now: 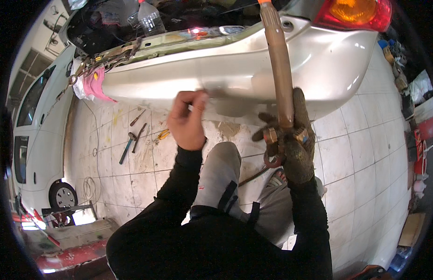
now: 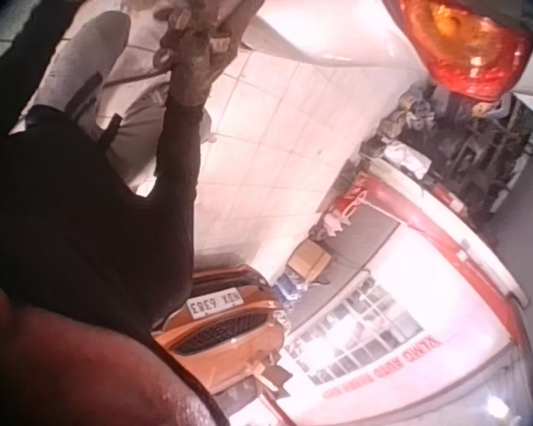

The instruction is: The person welds the rear bumper of a white car using a handheld welding torch and a metal rod. They repeatedly apply the torch to the bumper seam while feeding the rod to create weld beads, occasionally pausing to adjust position.

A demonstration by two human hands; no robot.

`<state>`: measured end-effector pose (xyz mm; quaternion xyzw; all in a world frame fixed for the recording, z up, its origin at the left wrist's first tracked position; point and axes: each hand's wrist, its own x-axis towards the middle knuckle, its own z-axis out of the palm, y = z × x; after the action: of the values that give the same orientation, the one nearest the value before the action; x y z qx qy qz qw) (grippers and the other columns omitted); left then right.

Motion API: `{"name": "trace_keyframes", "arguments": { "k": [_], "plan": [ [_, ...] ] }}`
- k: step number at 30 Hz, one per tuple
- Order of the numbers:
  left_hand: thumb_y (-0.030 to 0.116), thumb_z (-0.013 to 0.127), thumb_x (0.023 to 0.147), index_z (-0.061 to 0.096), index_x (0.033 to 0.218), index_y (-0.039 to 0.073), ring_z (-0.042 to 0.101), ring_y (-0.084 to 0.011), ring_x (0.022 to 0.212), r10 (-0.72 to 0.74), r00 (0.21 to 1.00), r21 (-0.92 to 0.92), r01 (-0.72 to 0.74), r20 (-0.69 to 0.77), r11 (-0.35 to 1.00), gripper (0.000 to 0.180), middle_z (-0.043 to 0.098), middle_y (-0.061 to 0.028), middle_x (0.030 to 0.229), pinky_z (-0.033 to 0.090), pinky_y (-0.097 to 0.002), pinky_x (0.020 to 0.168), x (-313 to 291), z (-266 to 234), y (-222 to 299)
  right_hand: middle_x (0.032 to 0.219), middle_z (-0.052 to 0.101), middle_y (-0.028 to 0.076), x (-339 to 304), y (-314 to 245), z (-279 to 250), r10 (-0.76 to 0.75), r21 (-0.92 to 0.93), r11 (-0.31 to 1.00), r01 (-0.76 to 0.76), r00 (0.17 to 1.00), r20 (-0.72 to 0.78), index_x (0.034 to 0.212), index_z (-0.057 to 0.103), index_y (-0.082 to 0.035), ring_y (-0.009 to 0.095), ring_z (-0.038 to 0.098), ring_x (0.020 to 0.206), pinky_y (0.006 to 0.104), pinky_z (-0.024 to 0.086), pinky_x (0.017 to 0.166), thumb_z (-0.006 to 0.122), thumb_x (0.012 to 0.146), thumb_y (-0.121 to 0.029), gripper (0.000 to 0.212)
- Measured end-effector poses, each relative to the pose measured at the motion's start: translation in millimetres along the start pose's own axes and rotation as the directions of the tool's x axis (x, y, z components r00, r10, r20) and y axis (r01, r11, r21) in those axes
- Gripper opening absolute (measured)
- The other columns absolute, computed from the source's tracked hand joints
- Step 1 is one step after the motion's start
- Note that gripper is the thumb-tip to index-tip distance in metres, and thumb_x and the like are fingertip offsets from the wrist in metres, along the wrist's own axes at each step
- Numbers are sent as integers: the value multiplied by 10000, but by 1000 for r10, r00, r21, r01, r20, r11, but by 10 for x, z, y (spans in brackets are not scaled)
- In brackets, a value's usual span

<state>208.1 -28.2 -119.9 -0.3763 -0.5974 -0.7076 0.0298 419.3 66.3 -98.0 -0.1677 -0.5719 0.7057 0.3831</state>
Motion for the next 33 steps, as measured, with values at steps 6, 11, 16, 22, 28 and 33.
{"name": "trace_keyframes", "arguments": {
  "k": [6, 11, 16, 22, 28, 33],
  "plan": [
    [-40, 711, 839, 690, 986, -17, 619, -175, 824, 103, 987, 6, -104, 124, 995, 150, 653, -102, 947, 496, -274, 741, -189, 134, 326, 1218, 657, 219, 390, -21, 419, -105, 167, 982, 90, 991, 81, 1619, 165, -93, 249, 707, 948, 313, 585, 719, 714, 894, -584, 1034],
    [-53, 692, 845, 703, 1038, -19, 635, -194, 777, 129, 987, 44, -134, 90, 990, 196, 630, -111, 933, 511, -285, 703, -246, -86, 298, 1188, 670, 170, 457, 86, 767, -126, 489, 871, 48, 984, 128, 1489, 380, -2, 229, 709, 981, 341, 630, 765, 780, 876, -147, 746],
    [-49, 680, 850, 672, 942, -13, 660, -228, 846, 125, 986, 111, -137, 110, 984, 99, 669, -125, 938, 525, -329, 792, -198, -560, 479, 1119, 687, 157, 496, 131, 890, -122, 471, 882, 20, 974, 189, 1458, 410, -12, 219, 718, 922, 335, 627, 756, 765, 884, -134, 686],
    [69, 712, 905, 708, 1060, 45, 656, -273, 862, 588, 809, 718, -424, 25, 553, 157, 703, -112, 937, 510, -376, 814, 1816, -1983, 434, 1087, 700, 174, 461, -89, 752, -162, 425, 902, 81, 974, 157, 1476, 395, -31, 225, 727, 865, 337, 635, 682, 770, 897, -287, 736],
    [70, 723, 787, 680, 1213, 136, 660, -393, 1048, -145, 763, 775, -605, 629, 179, 434, 706, -145, 1172, 530, -462, 949, 3614, -2634, -1014, 972, 693, 129, 335, -176, 629, -135, 440, 897, 41, 974, 184, 1620, 226, -108, 189, 686, 789, 328, 597, 666, 790, 881, -372, 966],
    [133, 690, 816, 665, 1063, 180, 680, -326, 1054, -229, 772, 805, -574, 593, 150, 253, 700, -68, 1110, 535, -443, 895, 4278, -2847, -1344, 853, 633, 57, 117, -487, 587, -143, 387, 920, 61, 972, 188, 1634, 227, -128, 123, 573, 660, 276, 501, 575, 774, 886, -439, 977]
  ]
}}
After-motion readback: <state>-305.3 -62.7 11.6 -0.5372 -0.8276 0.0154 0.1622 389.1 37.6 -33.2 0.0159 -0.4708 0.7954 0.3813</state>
